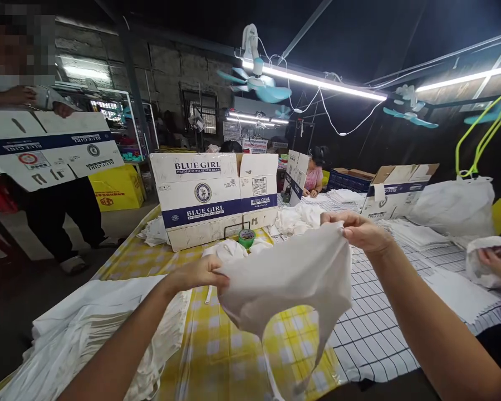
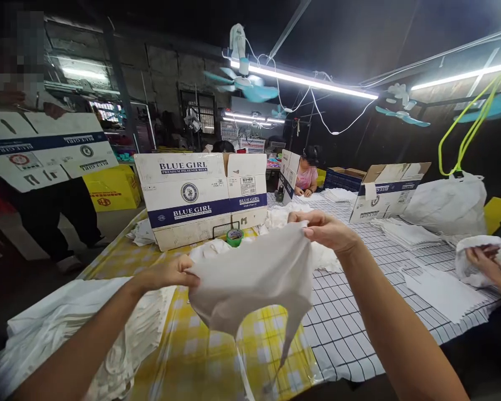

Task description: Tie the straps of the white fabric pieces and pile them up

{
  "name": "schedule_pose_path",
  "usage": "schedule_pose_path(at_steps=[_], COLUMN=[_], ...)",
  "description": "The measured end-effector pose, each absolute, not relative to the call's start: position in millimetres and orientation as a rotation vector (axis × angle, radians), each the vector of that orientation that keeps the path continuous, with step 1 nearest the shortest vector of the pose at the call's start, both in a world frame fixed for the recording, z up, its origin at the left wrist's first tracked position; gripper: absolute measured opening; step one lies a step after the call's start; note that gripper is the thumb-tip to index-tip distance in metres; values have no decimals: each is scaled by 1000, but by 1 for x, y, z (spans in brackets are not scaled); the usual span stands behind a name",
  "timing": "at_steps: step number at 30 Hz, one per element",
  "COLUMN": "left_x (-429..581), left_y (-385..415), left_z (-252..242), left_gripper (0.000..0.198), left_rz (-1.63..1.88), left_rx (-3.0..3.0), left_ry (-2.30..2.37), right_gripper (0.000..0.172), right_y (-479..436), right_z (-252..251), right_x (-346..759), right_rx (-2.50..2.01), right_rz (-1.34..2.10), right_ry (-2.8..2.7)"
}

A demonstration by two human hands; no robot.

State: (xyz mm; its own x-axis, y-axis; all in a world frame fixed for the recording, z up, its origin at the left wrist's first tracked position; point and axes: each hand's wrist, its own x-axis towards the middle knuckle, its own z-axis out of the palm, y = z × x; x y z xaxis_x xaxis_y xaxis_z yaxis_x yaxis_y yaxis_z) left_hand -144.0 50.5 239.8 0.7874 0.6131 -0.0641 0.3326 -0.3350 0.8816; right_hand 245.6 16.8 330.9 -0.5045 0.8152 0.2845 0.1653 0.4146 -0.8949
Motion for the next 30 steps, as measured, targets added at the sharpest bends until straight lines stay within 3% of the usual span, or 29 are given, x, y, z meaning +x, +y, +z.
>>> schedule_pose_path(at_steps=[4, 8, 18, 24, 30], left_x=[-161, -167, -155, -160, -167], left_y=[36, 23, 3, -6, -9], left_z=[296, 336, 395, 405, 407], left_gripper=[26, 26, 32, 24, 18], left_rz=[500, 793, 1225, 1104, 1334], left_rx=[2090, 2270, 2534, 2430, 2189], left_ry=[810, 957, 1396, 1097, 931], right_gripper=[40, 28, 33, 27, 24], right_y=[8, -2, -7, -7, -14], right_z=[339, 356, 382, 396, 403], right_x=[265, 267, 257, 255, 255], right_rx=[-971, -1103, -1085, -1172, -1160], right_rz=[1003, 936, 187, -359, -415], right_ry=[-2011, -2103, -1992, -1947, -1935])
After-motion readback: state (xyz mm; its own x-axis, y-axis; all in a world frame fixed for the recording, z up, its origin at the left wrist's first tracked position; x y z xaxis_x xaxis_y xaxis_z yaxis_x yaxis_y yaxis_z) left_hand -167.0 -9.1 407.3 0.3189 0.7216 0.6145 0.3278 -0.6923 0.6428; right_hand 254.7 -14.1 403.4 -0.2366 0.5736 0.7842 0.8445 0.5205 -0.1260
